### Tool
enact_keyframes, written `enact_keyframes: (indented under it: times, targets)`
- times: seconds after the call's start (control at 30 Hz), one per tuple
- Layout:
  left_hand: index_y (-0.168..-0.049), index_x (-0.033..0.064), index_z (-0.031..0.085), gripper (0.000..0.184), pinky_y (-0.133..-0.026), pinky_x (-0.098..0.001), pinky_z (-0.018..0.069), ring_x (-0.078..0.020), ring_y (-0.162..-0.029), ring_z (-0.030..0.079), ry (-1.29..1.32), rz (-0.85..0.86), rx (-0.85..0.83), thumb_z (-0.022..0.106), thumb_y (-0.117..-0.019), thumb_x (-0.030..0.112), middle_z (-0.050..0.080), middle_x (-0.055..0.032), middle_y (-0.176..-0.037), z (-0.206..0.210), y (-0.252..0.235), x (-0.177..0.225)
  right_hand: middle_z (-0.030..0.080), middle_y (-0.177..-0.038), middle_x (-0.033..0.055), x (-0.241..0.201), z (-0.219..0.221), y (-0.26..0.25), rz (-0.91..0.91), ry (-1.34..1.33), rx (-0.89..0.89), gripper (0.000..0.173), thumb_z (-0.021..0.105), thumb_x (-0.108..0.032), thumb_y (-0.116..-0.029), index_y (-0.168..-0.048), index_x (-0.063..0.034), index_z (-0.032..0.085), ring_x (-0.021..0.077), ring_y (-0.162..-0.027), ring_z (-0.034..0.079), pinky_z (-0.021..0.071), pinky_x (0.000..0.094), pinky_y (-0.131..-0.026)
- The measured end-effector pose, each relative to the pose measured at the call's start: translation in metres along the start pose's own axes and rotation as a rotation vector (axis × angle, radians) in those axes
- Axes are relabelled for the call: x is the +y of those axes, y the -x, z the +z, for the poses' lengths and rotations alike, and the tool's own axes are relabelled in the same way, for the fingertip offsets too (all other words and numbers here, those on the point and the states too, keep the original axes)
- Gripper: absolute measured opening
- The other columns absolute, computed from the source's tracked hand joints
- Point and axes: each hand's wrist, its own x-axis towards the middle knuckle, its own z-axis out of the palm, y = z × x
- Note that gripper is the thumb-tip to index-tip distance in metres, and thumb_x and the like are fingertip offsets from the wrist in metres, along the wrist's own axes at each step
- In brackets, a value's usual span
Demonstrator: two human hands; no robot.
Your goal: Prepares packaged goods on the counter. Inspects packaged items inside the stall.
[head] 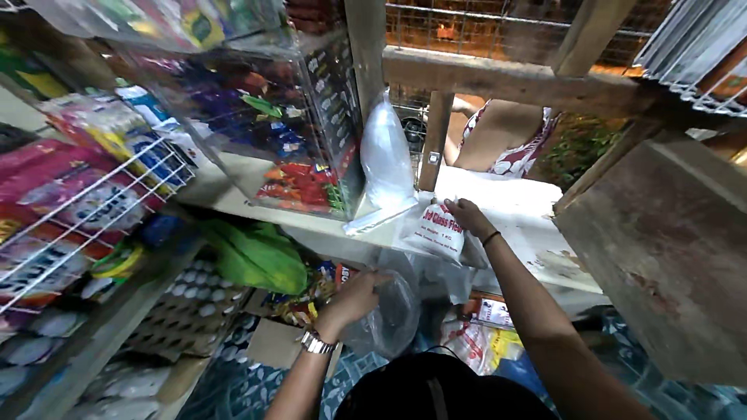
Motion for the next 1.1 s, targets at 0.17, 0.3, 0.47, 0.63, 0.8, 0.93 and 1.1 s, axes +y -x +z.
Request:
enact_keyframes:
  times: [0.17, 0.3, 0.47, 0.63, 0.8, 0.93, 1.1]
  targets:
    - [-0.144, 0.0066, 0.058, 0.048, -0.116, -0.0525, 0.0366, -0.0356, -0.143, 0.045, 0.117, 0.038, -0.034, 0.045, -0.0991, -0.006, 0.048, -0.0209, -0.154, -0.004, -0.019, 0.011, 0.064, -0.115, 0.0311, -0.009, 0.005, 0.036, -0.151, -0.094, 0.246, 0.042, 0.044, -0.028, -0.1110, -0.129, 0.0096, 0.054, 0.0415, -0.102, 0.065, 0.0516, 0.0572, -0.091]
    - [-0.145, 0.0010, 0.055, 0.043, -0.108, -0.0517, 0.0449, -0.0381, -0.132, 0.054, 0.167, 0.055, -0.074, 0.048, -0.1029, 0.002, 0.050, -0.0256, -0.149, 0.002, -0.041, 0.023, 0.065, -0.098, 0.0266, -0.045, 0.000, 0.083, -0.451, -0.004, 0.511, 0.031, 0.044, -0.016, -0.1098, -0.119, 0.0128, 0.053, 0.0335, -0.085, 0.067, 0.0562, 0.0482, -0.078]
    - [-0.139, -0.0016, 0.058, 0.037, -0.081, -0.0375, 0.0576, -0.0217, -0.092, 0.068, 0.417, 0.048, -0.019, 0.050, -0.1037, 0.008, 0.060, -0.0222, -0.135, 0.017, -0.063, 0.043, 0.059, -0.087, 0.0083, -0.060, 0.007, 0.128, -0.638, -0.187, 0.742, 0.025, 0.041, -0.020, -0.1110, -0.120, -0.0003, 0.053, 0.0079, -0.063, 0.057, 0.0516, 0.0251, -0.057]
    - [-0.111, -0.0049, 0.063, 0.015, -0.067, -0.0245, 0.0570, -0.0070, -0.072, 0.064, 1.001, -0.008, 0.260, 0.054, -0.1012, 0.001, 0.066, -0.0055, -0.092, 0.019, -0.059, 0.039, 0.066, -0.087, 0.0075, -0.022, 0.045, 0.134, -0.594, -0.236, 0.847, 0.018, 0.047, -0.010, -0.1048, -0.106, 0.0061, 0.056, 0.0046, -0.065, 0.061, 0.0539, 0.0226, -0.060]
    - [-0.131, -0.0036, 0.061, 0.031, -0.064, -0.0221, 0.0550, -0.0056, -0.068, 0.062, 0.900, -0.036, 0.260, 0.050, -0.1019, -0.001, 0.067, -0.0110, -0.112, 0.014, -0.053, 0.025, 0.073, -0.083, 0.0139, 0.002, 0.066, 0.149, -0.571, 0.022, 0.635, 0.023, 0.057, -0.008, -0.0989, -0.110, 0.0116, 0.062, 0.0151, -0.061, 0.068, 0.0569, 0.0295, -0.058]
    - [-0.130, 0.0020, 0.065, 0.031, -0.062, -0.0256, 0.0520, -0.0074, -0.065, 0.058, 0.599, 0.074, 0.324, 0.056, -0.1003, 0.005, 0.068, -0.0113, -0.101, 0.005, -0.049, 0.055, 0.072, -0.078, 0.0135, -0.008, 0.082, 0.151, -0.560, 0.081, 0.485, 0.023, 0.060, -0.010, -0.0998, -0.111, 0.0090, 0.064, 0.0194, -0.058, 0.067, 0.0577, 0.0334, -0.057]
    - [-0.122, 0.0037, 0.071, 0.029, -0.067, -0.0283, 0.0534, -0.0091, -0.074, 0.062, 0.435, 0.316, 0.487, 0.062, -0.0949, -0.001, 0.070, -0.0110, -0.121, -0.021, -0.027, 0.089, 0.069, -0.079, 0.0182, -0.038, 0.071, 0.154, -0.462, 0.116, 0.249, 0.028, 0.056, -0.011, -0.1015, -0.117, 0.0115, 0.064, 0.0269, -0.067, 0.068, 0.0567, 0.0411, -0.066]
